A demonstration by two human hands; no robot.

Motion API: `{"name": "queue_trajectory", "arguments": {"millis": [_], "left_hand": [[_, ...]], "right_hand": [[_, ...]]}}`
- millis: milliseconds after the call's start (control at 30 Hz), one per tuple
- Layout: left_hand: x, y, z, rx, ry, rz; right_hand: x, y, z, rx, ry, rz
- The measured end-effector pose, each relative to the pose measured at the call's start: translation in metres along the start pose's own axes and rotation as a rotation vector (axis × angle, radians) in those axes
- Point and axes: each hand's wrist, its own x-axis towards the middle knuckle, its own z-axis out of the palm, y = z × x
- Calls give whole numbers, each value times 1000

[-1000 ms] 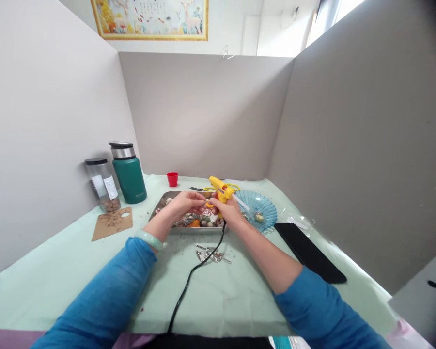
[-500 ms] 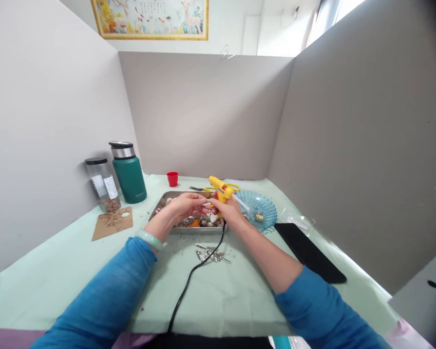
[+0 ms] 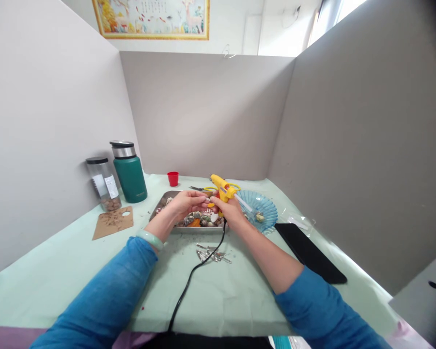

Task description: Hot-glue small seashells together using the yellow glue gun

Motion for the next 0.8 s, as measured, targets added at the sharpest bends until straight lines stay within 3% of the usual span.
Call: {"name": "queue_trajectory", "arguments": {"millis": [367, 800], "left_hand": [[2, -5, -1, -40, -46, 2], [0, -4, 4, 128, 61, 85]], "right_hand": [[-2, -2, 0, 24, -9, 10], [-2, -3, 1, -4, -27, 19]]}}
